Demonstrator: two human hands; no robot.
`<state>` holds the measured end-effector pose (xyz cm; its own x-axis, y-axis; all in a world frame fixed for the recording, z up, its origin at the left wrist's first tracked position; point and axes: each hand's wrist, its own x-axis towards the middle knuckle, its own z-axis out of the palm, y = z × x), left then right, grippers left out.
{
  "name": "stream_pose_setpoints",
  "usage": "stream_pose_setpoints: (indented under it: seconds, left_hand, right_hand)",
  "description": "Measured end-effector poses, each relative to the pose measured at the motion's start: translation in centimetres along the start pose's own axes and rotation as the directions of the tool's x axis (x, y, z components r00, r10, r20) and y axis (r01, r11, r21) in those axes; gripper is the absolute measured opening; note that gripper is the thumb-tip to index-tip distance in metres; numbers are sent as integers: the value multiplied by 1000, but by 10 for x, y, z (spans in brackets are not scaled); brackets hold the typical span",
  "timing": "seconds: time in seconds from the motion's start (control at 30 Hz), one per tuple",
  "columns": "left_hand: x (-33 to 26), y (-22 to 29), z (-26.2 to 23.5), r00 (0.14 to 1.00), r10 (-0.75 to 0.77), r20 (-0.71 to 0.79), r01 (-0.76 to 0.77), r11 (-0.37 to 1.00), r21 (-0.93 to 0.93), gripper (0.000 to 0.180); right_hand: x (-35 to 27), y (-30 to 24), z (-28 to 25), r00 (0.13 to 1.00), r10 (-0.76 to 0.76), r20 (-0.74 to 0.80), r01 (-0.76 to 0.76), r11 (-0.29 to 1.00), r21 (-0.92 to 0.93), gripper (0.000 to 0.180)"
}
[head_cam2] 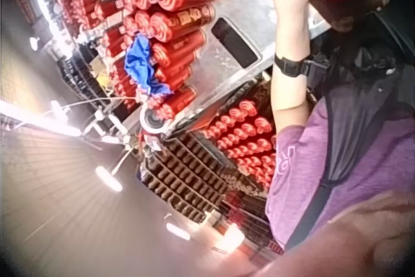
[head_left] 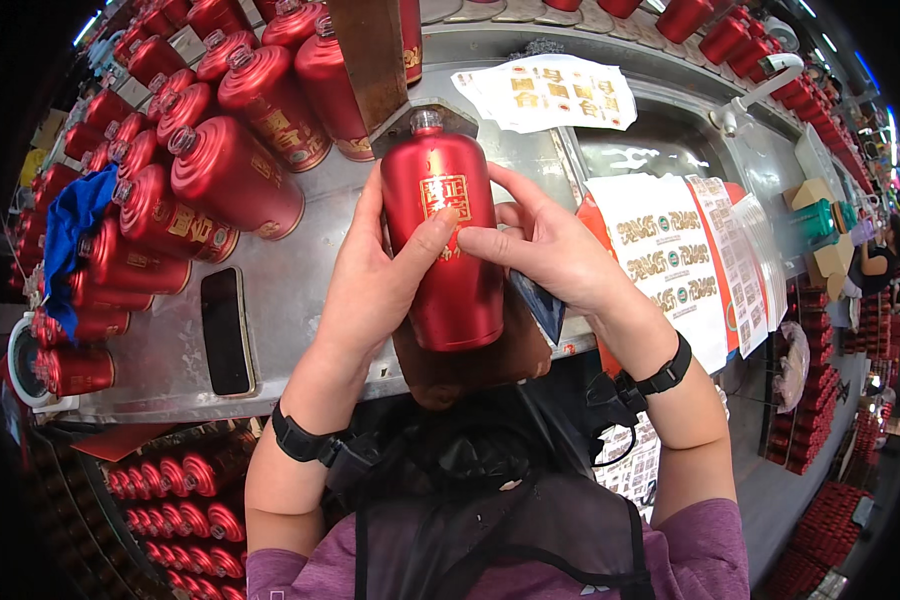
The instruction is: The recorder is cleaning red liquor bottles and applying decorative labels at a factory production line.
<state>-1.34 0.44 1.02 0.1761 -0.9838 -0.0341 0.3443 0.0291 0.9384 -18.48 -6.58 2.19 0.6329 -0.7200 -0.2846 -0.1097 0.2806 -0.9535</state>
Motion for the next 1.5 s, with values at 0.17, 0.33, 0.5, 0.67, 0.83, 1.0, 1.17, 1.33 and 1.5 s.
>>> stream_pose_setpoints:
  seconds: [0.17,0.33,0.5,0.67,0.83,1.0,1.17,1.33,1.5]
  left_hand:
    - [3,1,-1,1000,-17,10,17,1000,19,59]
    - [5,-1,-1,999,-37,-12,37,999,-21,54]
    - [4,2,1,999,-19,-35,21,999,36,49]
    - [5,3,-14,990,-140,-33,135,982,-132,51]
    - [4,12,-20,981,-192,6,192,978,-84,55]
    - [10,7,-17,991,-82,103,92,992,-90,60]
    - [8,9,-13,991,-70,112,77,995,-64,59]
    - [10,10,-10,994,-90,67,93,995,-28,51]
    - [15,5,-11,994,-106,21,107,993,-39,52]
  right_hand:
    - [3,1,-2,1000,24,-3,-24,1000,-11,73]
    - [5,2,1,1000,22,-9,-22,999,45,70]
    - [7,4,0,1000,7,4,-8,997,79,70]
    - [2,-2,-2,999,-33,42,28,995,100,85]
    - [2,-10,2,999,36,17,-38,996,81,79]
    - [6,-8,5,999,11,53,-17,993,115,77]
    - [0,-16,8,997,70,20,-72,994,85,72]
    - [0,-10,2,999,47,24,-50,989,136,67]
    - [0,-14,9,999,54,1,-53,993,101,67]
